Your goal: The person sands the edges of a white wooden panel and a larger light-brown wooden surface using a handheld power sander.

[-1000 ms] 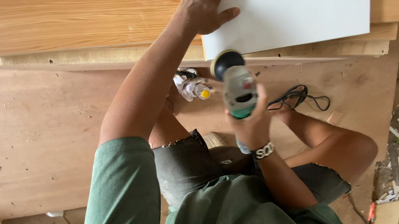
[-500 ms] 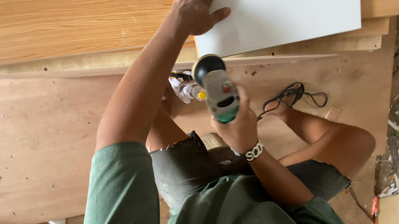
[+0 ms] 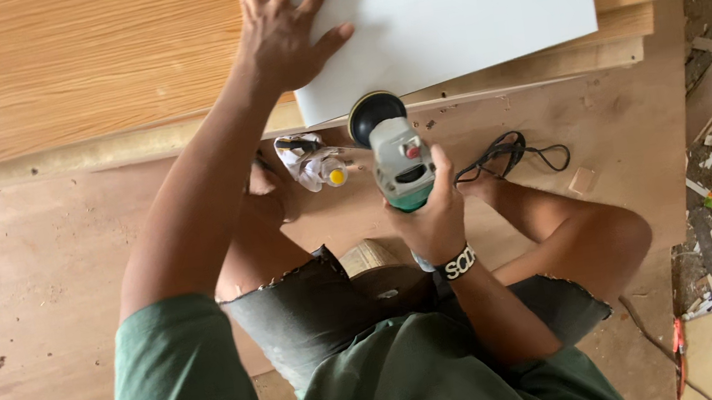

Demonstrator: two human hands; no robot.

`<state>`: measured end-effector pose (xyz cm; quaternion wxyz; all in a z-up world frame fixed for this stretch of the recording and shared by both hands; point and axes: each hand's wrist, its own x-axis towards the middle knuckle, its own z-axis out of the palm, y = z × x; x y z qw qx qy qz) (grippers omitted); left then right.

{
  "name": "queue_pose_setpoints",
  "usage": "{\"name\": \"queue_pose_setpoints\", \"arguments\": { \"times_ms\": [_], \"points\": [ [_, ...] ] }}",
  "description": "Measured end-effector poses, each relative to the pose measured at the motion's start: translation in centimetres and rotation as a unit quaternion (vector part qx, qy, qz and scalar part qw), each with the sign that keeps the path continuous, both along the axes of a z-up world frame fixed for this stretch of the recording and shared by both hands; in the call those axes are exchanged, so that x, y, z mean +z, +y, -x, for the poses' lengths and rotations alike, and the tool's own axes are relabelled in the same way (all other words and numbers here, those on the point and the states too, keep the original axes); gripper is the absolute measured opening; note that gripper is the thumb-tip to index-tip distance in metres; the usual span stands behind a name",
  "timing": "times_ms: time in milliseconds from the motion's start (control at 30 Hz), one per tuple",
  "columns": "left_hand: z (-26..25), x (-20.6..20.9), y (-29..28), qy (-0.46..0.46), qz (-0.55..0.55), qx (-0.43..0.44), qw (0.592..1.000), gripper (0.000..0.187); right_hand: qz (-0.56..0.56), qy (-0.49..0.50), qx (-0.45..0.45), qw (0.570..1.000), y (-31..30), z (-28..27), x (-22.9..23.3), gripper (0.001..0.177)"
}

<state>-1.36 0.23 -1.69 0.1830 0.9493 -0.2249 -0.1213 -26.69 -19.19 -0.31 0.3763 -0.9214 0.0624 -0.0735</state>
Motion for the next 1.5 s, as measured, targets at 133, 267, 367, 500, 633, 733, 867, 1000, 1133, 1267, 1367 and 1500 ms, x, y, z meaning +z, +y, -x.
{"name": "queue_pose_setpoints", "arguments": {
  "times_ms": [133, 267, 367, 500, 633, 733, 867, 1000, 1133, 1267, 1367, 1500],
  "points": [
    [-0.1, -0.1, 0.0, -0.034, 0.009, -0.008, 0.999, 0.076, 0.007, 0.012, -0.046, 0.999, -3.1, -0.3, -0.3, 0.094],
    [0.1, -1.5, 0.5, -0.069, 0.025, -0.014, 0.997, 0.077, -0.003, -0.015, -0.05, 0.999, -6.8, -1.2, 0.1, 0.09],
    [0.2, -1.0, 0.6, -0.142, 0.085, -0.053, 0.985, 0.069, -0.032, 0.028, -0.089, 0.995, -9.3, -1.8, 0.5, 0.093],
    [-0.3, -1.2, 0.5, -0.152, 0.086, -0.087, 0.981, 0.074, -0.063, 0.04, -0.103, 0.992, -13.0, -2.2, 1.1, 0.094],
    [-0.6, -2.6, 1.0, -0.123, 0.04, -0.082, 0.988, 0.079, -0.067, -0.008, -0.118, 0.991, -16.5, -3.0, 1.2, 0.094],
    [-0.7, -3.1, 1.3, -0.121, 0.021, -0.084, 0.989, 0.08, -0.074, -0.016, -0.115, 0.99, -19.4, -3.5, 1.0, 0.095],
    [-0.3, -1.3, 0.6, -0.103, 0.049, -0.084, 0.99, 0.079, -0.062, -0.01, -0.144, 0.988, -22.5, -4.0, 0.9, 0.095],
    [-0.2, -0.9, 0.4, -0.103, 0.05, -0.088, 0.989, 0.077, -0.104, -0.003, -0.163, 0.981, -25.4, -4.6, 0.9, 0.094],
    [-0.4, -1.2, 0.4, -0.104, 0.044, -0.084, 0.99, 0.078, -0.141, -0.007, -0.2, 0.97, -27.3, -5.0, 1.1, 0.094],
    [-0.4, -2.5, 1.1, -0.176, 0.079, -0.099, 0.976, 0.074, -0.162, -0.054, -0.229, 0.958, -24.9, -3.9, 2.5, 0.09],
    [-0.4, -0.6, 0.6, -0.044, 0.049, -0.037, 0.997, 0.08, -0.109, -0.117, -0.166, 0.973, -22.1, -1.7, -0.3, 0.094],
    [-1.0, -1.5, 0.8, -0.09, 0.064, -0.059, 0.992, 0.075, -0.109, -0.132, -0.142, 0.975, -13.9, 0.6, -3.4, 0.097]
  ]
}}
